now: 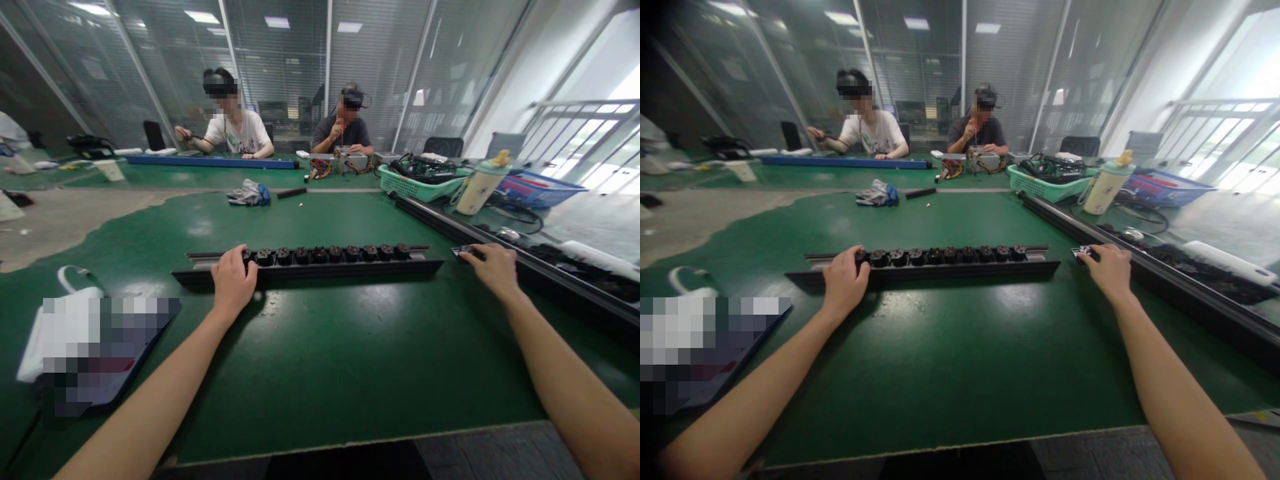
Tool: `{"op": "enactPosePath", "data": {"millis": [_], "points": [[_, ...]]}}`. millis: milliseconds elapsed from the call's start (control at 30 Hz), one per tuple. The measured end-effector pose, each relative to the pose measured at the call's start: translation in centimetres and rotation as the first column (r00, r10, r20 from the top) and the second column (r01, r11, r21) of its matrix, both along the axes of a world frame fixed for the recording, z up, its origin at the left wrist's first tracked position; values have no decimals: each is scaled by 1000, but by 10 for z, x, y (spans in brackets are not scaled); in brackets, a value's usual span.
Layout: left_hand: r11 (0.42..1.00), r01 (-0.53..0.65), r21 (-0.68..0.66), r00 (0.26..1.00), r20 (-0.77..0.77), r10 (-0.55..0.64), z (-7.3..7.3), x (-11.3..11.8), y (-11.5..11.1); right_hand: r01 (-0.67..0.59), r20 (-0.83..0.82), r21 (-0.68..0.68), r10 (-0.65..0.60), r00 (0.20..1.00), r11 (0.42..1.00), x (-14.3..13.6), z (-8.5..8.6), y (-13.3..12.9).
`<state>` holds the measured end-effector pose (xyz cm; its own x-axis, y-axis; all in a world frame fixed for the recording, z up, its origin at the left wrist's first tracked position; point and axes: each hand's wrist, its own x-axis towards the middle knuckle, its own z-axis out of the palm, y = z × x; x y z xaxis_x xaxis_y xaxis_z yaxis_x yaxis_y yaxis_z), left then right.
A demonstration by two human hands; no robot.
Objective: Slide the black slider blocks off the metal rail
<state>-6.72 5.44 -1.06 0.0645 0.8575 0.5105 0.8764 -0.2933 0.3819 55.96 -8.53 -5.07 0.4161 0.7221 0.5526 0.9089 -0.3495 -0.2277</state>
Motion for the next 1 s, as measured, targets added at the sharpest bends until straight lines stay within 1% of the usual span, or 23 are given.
{"op": "enactPosePath", "data": {"millis": [100,200,300,400,533,600,667,800,900,1000], "points": [[1000,-2,8,1000,-2,2,-1,0,0,142,21,-64,-141,990,988,3,-1,-1],[1000,1,6,1000,-3,-1,-1,-1,0,201,27,-88,-199,980,976,1,-1,-2],[1000,6,1,1000,-3,-6,0,0,0,227,-11,-78,-229,973,971,0,-1,-1],[1000,8,-4,1000,-3,-8,1,0,0,248,-4,-67,-248,969,967,-1,-1,-2],[1000,10,-8,1000,2,-10,2,0,-1,242,48,51,-244,969,969,-10,4,-6],[1000,12,-10,1000,4,-12,2,0,-1,224,79,60,-228,970,973,-21,8,-7],[1000,16,-9,1000,2,-16,2,0,-1,190,97,60,-196,976,980,-37,14,-6],[1000,7,-3,1000,-10,-7,2,1,-1,-9,112,76,1,994,997,-82,24,2],[1000,1,-10,1000,-21,-1,3,1,-1,-164,116,71,155,981,984,-117,30,8],[1000,3,-13,1000,-21,-3,3,2,-2,-290,102,33,286,953,956,-141,31,11]]}}
